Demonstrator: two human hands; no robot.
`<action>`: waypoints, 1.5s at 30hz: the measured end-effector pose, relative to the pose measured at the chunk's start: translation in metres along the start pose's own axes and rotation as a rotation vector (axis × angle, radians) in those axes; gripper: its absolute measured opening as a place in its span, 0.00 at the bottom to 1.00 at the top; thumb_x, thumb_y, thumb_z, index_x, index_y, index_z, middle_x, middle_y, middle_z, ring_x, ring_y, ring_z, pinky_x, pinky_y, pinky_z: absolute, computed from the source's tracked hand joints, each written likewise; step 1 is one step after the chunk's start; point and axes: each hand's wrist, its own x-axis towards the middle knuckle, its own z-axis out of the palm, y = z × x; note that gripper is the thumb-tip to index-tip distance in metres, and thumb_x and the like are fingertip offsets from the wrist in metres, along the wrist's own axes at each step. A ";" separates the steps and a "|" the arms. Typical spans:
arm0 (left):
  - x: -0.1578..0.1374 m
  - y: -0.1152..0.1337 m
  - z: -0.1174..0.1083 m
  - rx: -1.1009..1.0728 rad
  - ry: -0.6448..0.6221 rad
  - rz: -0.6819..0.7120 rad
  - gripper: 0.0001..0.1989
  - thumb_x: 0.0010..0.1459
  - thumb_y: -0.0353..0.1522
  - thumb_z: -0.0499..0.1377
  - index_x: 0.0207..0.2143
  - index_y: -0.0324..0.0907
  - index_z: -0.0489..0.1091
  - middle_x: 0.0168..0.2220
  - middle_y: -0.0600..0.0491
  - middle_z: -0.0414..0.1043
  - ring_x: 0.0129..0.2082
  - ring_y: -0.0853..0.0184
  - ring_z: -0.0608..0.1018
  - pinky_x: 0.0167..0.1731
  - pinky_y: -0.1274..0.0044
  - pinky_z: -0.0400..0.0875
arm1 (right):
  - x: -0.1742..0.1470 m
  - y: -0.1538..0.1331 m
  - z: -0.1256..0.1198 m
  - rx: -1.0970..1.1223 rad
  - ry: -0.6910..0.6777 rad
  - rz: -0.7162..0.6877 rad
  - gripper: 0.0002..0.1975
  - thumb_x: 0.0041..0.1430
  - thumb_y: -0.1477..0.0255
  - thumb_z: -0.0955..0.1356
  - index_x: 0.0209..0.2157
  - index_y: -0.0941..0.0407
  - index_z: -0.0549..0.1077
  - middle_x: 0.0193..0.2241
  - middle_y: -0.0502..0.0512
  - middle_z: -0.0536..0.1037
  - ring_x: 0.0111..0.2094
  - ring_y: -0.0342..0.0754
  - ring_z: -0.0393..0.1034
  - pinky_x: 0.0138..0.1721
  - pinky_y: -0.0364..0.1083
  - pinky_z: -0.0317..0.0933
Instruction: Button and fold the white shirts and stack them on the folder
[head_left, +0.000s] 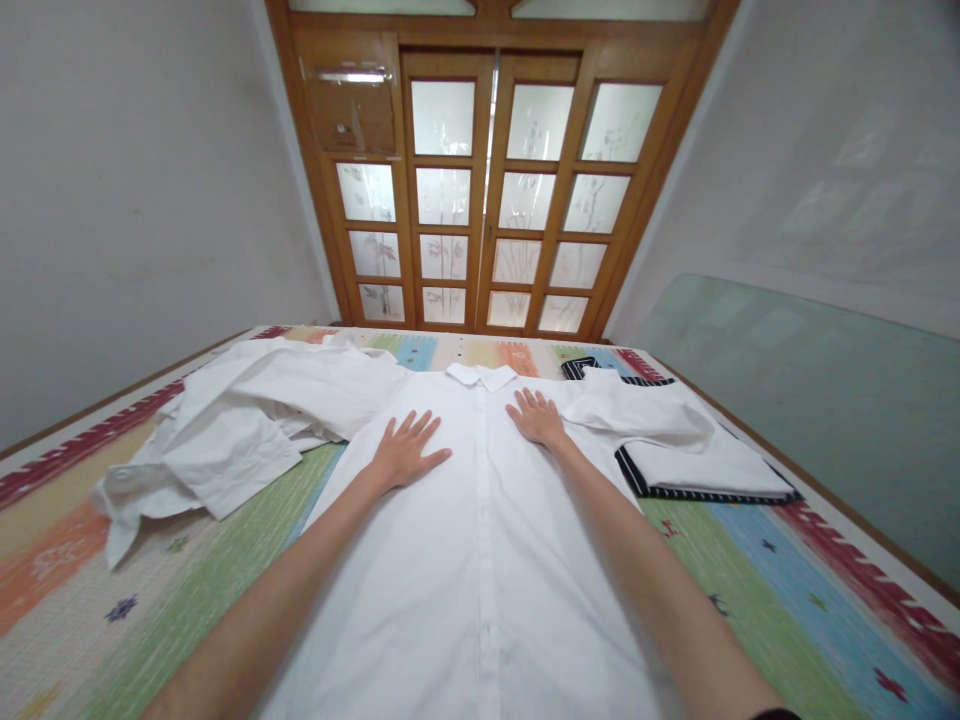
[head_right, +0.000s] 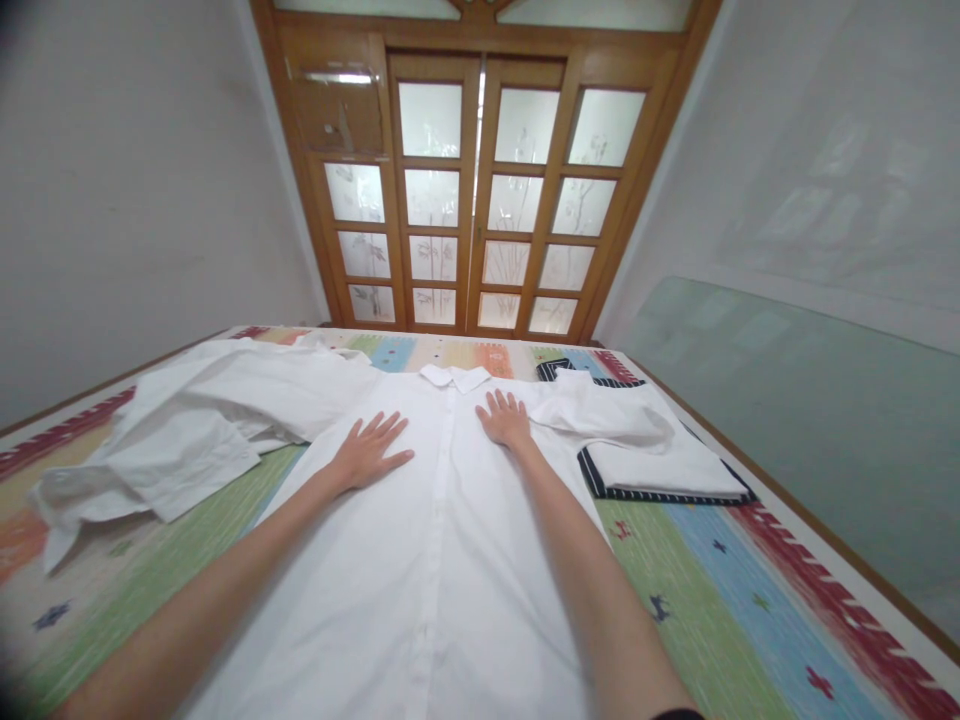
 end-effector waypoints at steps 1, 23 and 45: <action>0.000 0.000 0.000 -0.002 0.003 -0.006 0.40 0.60 0.59 0.37 0.68 0.50 0.46 0.70 0.55 0.40 0.69 0.54 0.44 0.64 0.54 0.38 | 0.002 0.000 0.000 -0.005 -0.003 0.007 0.34 0.67 0.54 0.46 0.69 0.54 0.44 0.70 0.52 0.39 0.69 0.55 0.33 0.66 0.57 0.32; 0.019 0.002 0.001 0.010 -0.001 -0.072 0.32 0.64 0.52 0.37 0.68 0.53 0.45 0.70 0.53 0.41 0.69 0.50 0.45 0.62 0.50 0.40 | 0.005 -0.002 -0.005 -0.011 -0.007 0.045 0.35 0.66 0.53 0.46 0.69 0.54 0.44 0.70 0.52 0.40 0.69 0.55 0.34 0.65 0.56 0.32; 0.013 0.001 0.002 -0.002 -0.015 -0.108 0.33 0.64 0.53 0.37 0.68 0.54 0.45 0.70 0.53 0.40 0.69 0.48 0.44 0.62 0.48 0.39 | 0.005 0.000 0.000 -0.002 0.002 0.052 0.38 0.64 0.48 0.47 0.69 0.53 0.45 0.70 0.54 0.39 0.69 0.57 0.33 0.65 0.58 0.30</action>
